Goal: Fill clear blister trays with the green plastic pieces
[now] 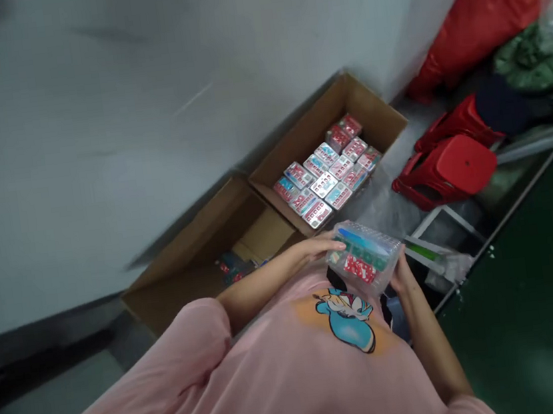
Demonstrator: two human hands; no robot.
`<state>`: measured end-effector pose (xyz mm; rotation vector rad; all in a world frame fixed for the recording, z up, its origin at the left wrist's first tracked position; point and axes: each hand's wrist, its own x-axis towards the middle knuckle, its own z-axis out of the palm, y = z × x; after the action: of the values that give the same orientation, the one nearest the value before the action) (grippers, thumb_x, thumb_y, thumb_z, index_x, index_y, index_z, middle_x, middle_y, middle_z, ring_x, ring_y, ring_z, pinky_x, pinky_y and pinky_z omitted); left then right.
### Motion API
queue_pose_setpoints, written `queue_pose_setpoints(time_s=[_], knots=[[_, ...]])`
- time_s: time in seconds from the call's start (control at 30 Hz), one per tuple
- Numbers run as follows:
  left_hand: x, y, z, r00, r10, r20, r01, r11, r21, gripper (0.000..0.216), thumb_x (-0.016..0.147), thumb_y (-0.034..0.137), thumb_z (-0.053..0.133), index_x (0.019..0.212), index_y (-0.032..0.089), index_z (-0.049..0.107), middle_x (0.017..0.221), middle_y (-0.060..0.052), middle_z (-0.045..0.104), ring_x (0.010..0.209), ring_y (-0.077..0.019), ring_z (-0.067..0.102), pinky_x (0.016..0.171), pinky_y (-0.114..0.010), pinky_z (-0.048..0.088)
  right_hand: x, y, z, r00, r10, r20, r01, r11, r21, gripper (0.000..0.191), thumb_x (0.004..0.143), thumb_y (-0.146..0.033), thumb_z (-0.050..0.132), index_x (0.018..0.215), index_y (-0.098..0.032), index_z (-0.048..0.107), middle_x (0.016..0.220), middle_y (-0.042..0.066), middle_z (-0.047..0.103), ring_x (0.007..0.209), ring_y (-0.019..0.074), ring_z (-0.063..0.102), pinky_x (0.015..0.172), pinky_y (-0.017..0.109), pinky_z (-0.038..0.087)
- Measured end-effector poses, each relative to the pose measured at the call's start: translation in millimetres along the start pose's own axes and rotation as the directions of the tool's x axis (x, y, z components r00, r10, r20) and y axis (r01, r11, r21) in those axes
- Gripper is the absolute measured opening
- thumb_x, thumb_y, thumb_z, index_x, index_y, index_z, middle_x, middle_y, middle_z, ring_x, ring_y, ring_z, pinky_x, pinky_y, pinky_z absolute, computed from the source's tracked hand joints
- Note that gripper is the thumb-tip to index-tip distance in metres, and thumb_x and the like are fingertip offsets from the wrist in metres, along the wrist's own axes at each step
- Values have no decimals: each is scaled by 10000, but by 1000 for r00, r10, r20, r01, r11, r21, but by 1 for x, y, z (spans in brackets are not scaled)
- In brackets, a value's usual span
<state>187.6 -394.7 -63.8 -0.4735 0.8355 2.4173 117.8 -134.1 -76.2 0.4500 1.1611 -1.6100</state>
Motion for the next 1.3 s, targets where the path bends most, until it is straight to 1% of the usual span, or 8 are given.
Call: queue_pose_setpoints(time_s=[0.17,0.3,0.57,0.7,0.9,1.13,1.2,1.3], knots=[[-29,-2,-44,989,103,-109,-112,990,-80,624,585,376,867,1133,148,674,1099,-112,722,1027,-242,663,937,-341,485,58,-18,33,994,106,25,-103,991,-88,690,723,-828,519,1119,-283,669,1169,45,718,1239,291,581,1032,511,492],[-55,-22,-57,938,200,-284,-264,942,-209,625,556,397,879,1087,126,692,1047,-125,734,960,-241,680,895,-335,501,94,-35,62,958,272,93,-244,939,-242,684,707,-821,551,1130,-295,660,1204,36,703,1250,276,574,1052,493,477],[-117,-89,-56,633,279,-722,-651,697,-301,752,476,393,901,1150,155,666,1072,-125,735,957,-261,694,855,-333,529,156,-4,151,832,524,182,-352,753,-556,642,731,-803,547,1080,-276,661,1079,47,741,1194,267,613,1017,465,504],[-161,-115,-61,558,261,-788,-724,616,-309,738,456,368,911,1105,115,668,1009,-155,744,866,-262,711,791,-332,547,155,33,198,821,537,196,-305,701,-645,561,771,-750,558,1038,-268,663,1048,33,746,1183,255,620,1023,448,499],[-230,-164,-84,543,204,-815,-745,564,-356,692,446,381,907,1036,109,669,906,-131,756,763,-228,712,767,-324,548,138,99,241,733,656,178,-325,568,-756,527,817,-724,521,1004,-254,669,1016,47,751,1173,264,627,1037,464,478],[-314,-214,-167,617,245,-748,-680,645,-349,657,520,392,864,1090,120,679,979,-134,750,927,-264,702,807,-316,523,151,203,263,722,678,138,-378,553,-743,575,782,-762,530,1036,-260,654,1036,62,745,1187,278,617,1040,469,469],[-334,-230,-187,651,282,-705,-671,647,-361,662,545,370,852,1135,134,667,1021,-130,744,963,-269,695,849,-337,517,162,223,266,664,744,73,-446,472,-760,663,770,-815,468,1027,-233,657,1002,93,745,1138,301,642,997,485,492],[-361,-252,-205,713,321,-624,-642,657,-396,685,590,348,828,1221,166,632,1103,-121,725,1008,-272,685,904,-370,509,177,245,273,513,858,-25,-520,287,-805,703,788,-805,451,1081,-199,652,972,105,741,1002,285,692,923,470,528]])
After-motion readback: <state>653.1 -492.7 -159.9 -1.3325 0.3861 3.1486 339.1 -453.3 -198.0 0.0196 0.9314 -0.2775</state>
